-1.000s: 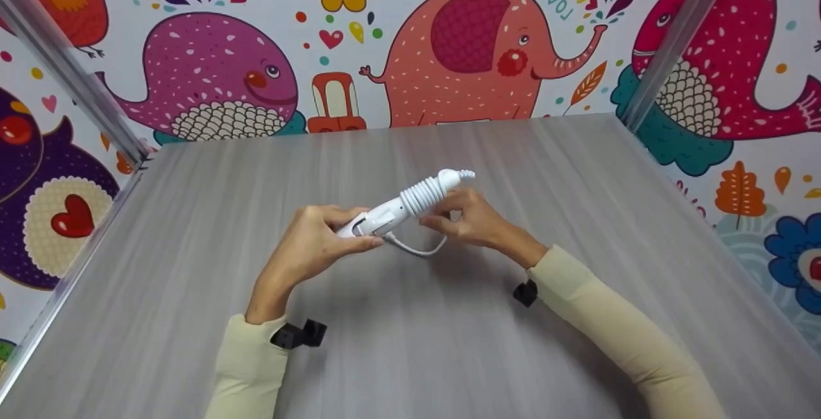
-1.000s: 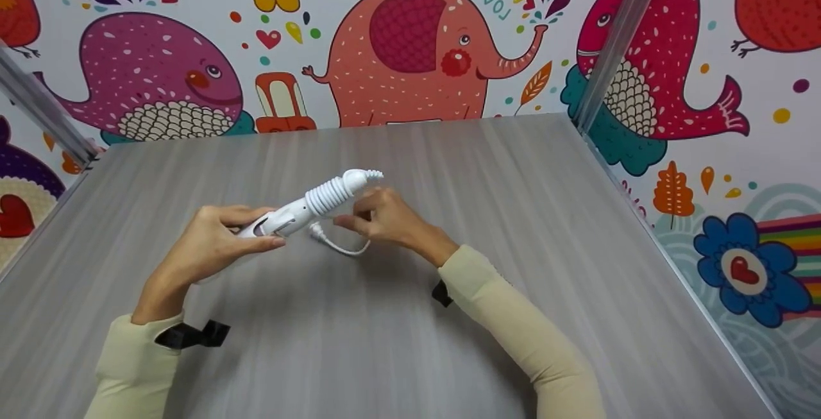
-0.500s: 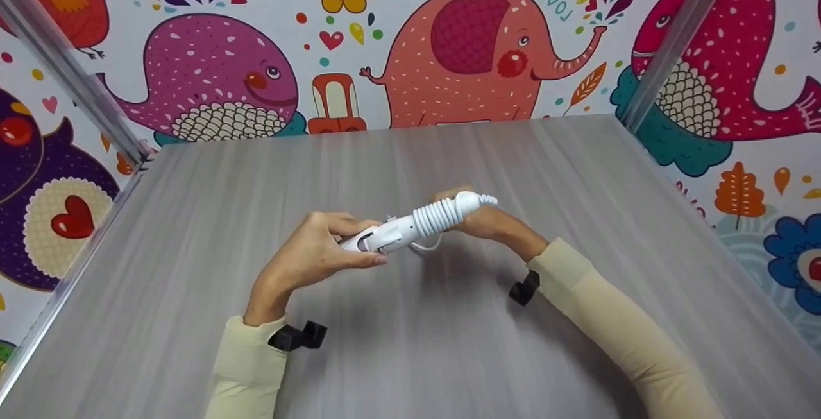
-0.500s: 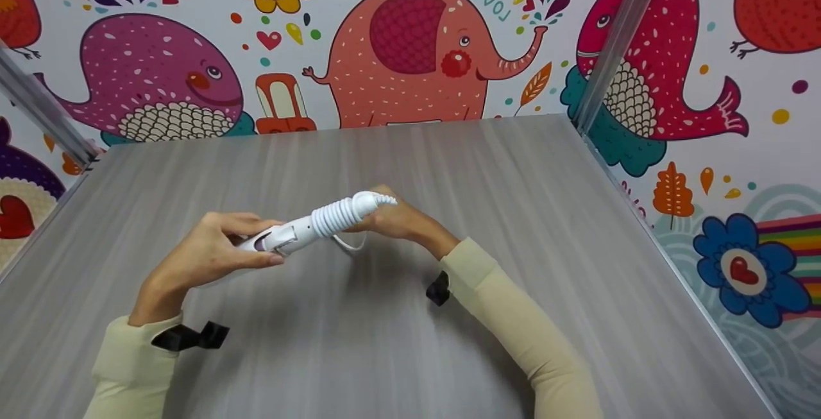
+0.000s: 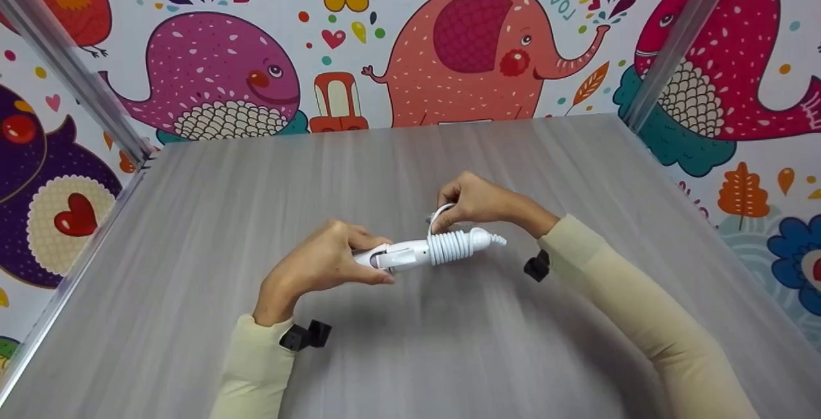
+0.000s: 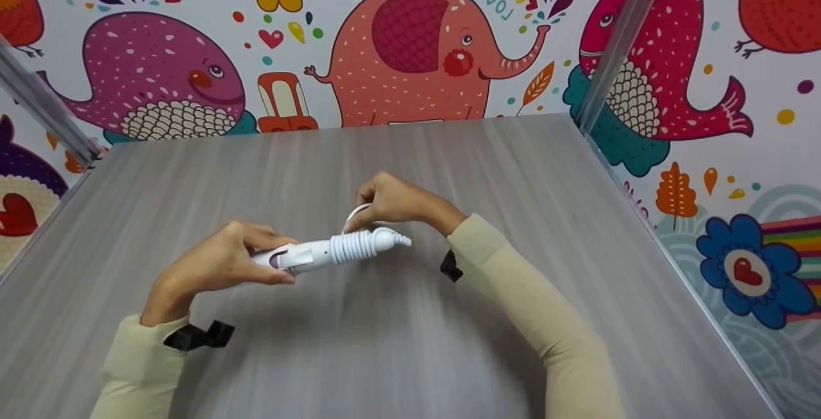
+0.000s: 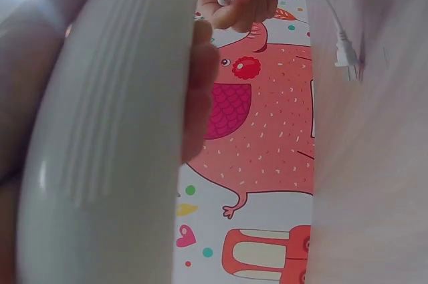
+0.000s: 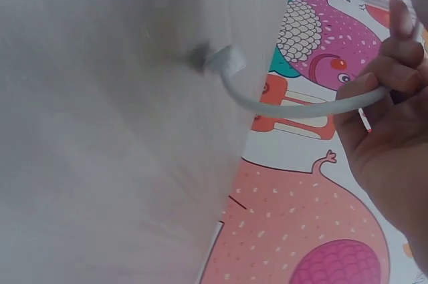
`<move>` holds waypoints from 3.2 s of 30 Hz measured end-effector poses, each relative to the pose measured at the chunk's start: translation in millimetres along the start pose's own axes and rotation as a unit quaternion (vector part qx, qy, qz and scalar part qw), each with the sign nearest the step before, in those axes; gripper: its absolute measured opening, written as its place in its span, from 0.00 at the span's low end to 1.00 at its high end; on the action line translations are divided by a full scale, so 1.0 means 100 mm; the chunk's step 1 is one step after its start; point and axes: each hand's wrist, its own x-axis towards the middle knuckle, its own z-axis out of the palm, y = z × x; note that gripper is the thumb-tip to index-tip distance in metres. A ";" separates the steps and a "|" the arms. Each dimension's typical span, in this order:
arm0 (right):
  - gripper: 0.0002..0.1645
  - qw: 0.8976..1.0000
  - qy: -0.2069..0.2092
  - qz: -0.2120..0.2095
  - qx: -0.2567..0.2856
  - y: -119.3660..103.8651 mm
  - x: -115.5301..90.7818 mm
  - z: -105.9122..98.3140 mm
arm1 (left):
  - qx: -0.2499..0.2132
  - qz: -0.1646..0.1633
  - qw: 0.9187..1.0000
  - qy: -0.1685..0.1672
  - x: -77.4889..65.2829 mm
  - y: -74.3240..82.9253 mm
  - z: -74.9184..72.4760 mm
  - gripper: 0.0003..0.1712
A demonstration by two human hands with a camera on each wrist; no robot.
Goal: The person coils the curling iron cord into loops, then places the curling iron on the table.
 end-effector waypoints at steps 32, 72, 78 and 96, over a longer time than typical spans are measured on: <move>0.10 0.996 0.052 -0.033 -0.063 -0.38 -0.09 0.09 | 0.084 -0.134 0.987 0.022 0.12 0.05 0.14 0.22; 0.14 0.982 0.171 -0.075 0.026 -0.51 -0.12 0.42 | 0.134 -0.159 0.959 0.194 0.16 -0.03 0.19 0.25; 0.13 0.981 0.181 -0.066 0.034 -0.54 -0.12 0.45 | 0.135 -0.157 0.955 0.212 0.17 -0.06 0.20 0.25; 0.15 0.981 0.174 -0.033 0.078 -0.52 -0.12 0.48 | 0.109 -0.147 0.950 0.252 0.18 -0.05 0.20 0.23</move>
